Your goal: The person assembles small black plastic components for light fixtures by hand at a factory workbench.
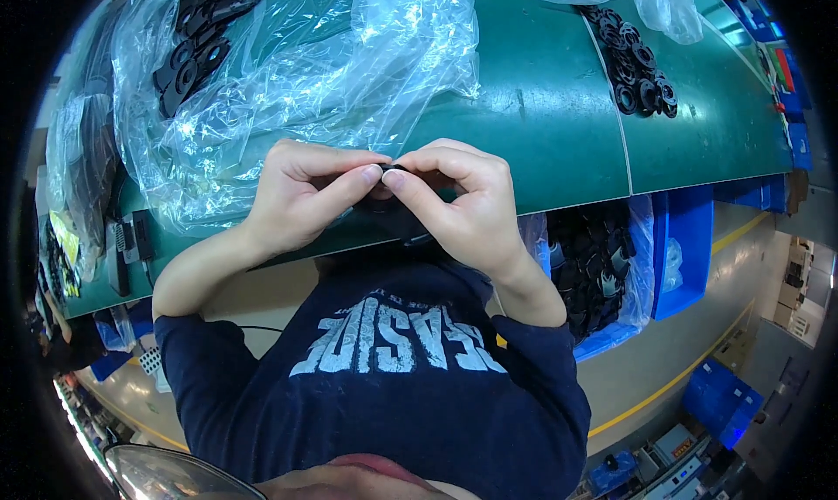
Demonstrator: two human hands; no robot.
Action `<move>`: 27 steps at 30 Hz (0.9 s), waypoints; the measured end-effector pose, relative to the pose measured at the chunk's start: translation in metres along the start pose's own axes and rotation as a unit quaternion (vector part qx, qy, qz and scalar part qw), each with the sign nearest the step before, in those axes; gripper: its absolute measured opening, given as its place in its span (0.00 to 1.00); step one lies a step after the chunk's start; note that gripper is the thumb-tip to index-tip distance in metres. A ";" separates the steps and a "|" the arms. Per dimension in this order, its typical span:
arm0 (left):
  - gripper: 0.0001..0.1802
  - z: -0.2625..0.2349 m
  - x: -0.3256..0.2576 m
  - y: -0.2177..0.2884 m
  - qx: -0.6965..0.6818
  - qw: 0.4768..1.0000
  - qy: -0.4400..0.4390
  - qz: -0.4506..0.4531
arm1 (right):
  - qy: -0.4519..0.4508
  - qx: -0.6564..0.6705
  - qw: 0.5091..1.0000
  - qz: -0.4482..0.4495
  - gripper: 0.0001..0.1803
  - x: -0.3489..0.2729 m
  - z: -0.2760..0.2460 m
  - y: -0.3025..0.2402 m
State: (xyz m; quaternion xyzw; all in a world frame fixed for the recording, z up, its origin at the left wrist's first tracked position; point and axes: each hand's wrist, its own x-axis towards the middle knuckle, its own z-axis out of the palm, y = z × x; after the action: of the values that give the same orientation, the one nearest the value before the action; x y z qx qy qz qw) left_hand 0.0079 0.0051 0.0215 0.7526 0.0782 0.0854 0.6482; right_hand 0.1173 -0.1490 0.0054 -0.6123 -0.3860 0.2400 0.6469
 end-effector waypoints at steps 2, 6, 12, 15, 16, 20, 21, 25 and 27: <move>0.10 -0.001 0.001 -0.002 0.012 1.000 -0.001 0.006 | -0.003 -0.009 1.000 -0.003 0.04 0.001 0.001 0.000; 0.10 0.002 -0.001 -0.001 0.034 0.999 -0.006 0.014 | 0.001 -0.010 1.000 0.010 0.03 -0.001 0.003 0.002; 0.10 0.002 0.006 -0.006 -0.048 0.997 0.006 -0.063 | 0.006 0.048 0.993 0.105 0.03 0.000 0.000 0.005; 0.12 -0.001 0.007 -0.009 -0.104 0.991 -0.027 -0.081 | 0.019 0.057 0.990 0.129 0.05 0.001 -0.005 0.008; 0.12 -0.001 0.007 -0.009 -0.127 0.987 -0.036 -0.087 | 0.018 0.057 0.990 0.129 0.05 0.002 -0.006 0.007; 0.12 -0.002 0.008 -0.013 -0.145 0.984 -0.052 -0.094 | 0.000 0.097 0.985 0.145 0.07 0.005 -0.006 0.002; 0.12 -0.002 0.008 -0.013 -0.145 0.984 -0.052 -0.094 | -0.007 0.116 0.982 0.150 0.07 0.005 -0.005 0.001; 0.11 -0.002 0.005 -0.010 -0.115 0.988 -0.047 -0.096 | -0.024 0.058 0.991 0.119 0.07 0.003 -0.005 0.007; 0.11 -0.002 0.004 -0.010 -0.098 0.989 -0.050 -0.102 | -0.039 0.031 0.993 0.110 0.07 0.003 -0.005 0.008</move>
State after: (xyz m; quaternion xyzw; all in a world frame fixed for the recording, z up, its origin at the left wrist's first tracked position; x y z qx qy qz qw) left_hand 0.0117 0.0091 0.0122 0.6767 0.1134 -0.0121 0.7274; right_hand 0.1241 -0.1486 -0.0013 -0.6204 -0.3339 0.3456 0.6198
